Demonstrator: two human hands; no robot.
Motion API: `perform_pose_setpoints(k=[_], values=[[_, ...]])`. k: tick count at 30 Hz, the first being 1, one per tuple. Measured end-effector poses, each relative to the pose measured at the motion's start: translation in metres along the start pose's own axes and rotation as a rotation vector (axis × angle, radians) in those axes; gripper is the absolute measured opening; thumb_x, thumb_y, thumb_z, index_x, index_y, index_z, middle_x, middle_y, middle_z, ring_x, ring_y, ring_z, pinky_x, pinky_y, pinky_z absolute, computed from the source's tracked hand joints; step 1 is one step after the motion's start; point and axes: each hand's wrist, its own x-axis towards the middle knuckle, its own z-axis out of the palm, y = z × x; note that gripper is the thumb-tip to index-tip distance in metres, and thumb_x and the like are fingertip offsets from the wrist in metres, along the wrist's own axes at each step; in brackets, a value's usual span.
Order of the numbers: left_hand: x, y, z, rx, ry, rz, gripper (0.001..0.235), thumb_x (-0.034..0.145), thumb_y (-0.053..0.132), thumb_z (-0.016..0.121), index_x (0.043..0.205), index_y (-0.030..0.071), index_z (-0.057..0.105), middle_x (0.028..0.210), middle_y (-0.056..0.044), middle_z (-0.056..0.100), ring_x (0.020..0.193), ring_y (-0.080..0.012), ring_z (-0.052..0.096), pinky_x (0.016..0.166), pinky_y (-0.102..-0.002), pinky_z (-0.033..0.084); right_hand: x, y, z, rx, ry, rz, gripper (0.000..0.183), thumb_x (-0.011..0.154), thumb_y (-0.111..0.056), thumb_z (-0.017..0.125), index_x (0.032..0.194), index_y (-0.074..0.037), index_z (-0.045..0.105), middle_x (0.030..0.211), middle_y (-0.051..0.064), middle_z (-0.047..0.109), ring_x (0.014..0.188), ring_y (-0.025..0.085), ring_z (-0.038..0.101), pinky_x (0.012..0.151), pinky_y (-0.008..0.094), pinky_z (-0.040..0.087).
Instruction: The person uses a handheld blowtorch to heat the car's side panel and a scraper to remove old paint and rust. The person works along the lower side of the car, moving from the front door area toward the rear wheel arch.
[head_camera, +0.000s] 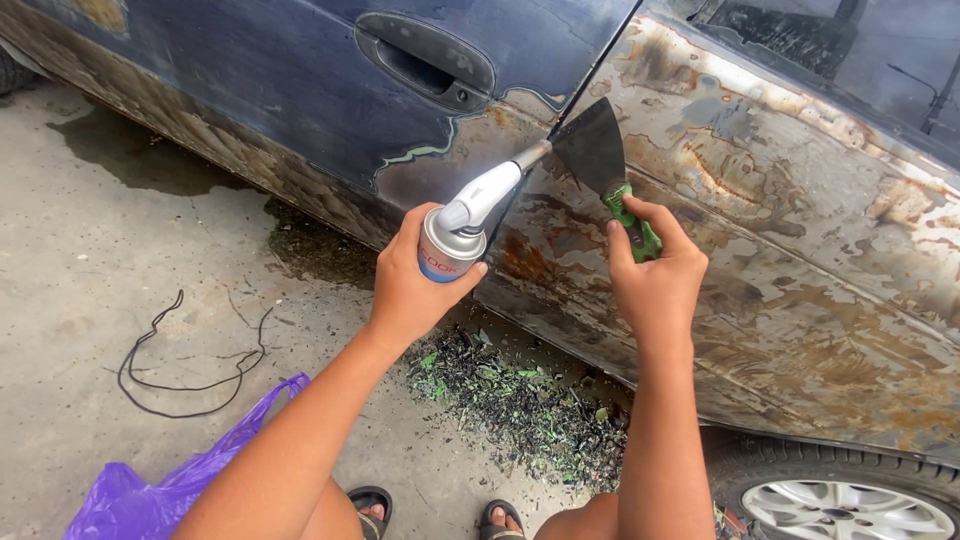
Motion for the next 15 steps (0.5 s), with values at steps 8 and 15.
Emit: perform_pose_setpoints(k=[8, 15], values=[[-0.001, -0.001, 0.0, -0.004, -0.027, -0.019, 0.076, 0.07, 0.028, 0.091, 0.134, 0.013, 0.053, 0.119, -0.024, 0.066, 0.115, -0.0486, 0.064, 0.091, -0.061, 0.052, -0.002, -0.01, -0.001, -0.023, -0.013, 0.019, 0.027, 0.094, -0.009, 0.076, 0.118, -0.021, 0.079, 0.096, 0.016, 0.077, 0.077, 0.028, 0.073, 0.062, 0.04, 0.055], [-0.001, 0.003, -0.001, 0.003, -0.031, -0.025, 0.076, 0.07, 0.027, 0.091, 0.134, 0.013, 0.053, 0.12, -0.023, 0.066, 0.115, -0.0482, 0.065, 0.091, -0.06, 0.053, 0.0, -0.007, 0.002, 0.013, -0.007, 0.018, 0.026, 0.096, -0.009, 0.075, 0.12, -0.02, 0.078, 0.098, 0.017, 0.077, 0.078, 0.03, 0.073, 0.062, 0.043, 0.055]])
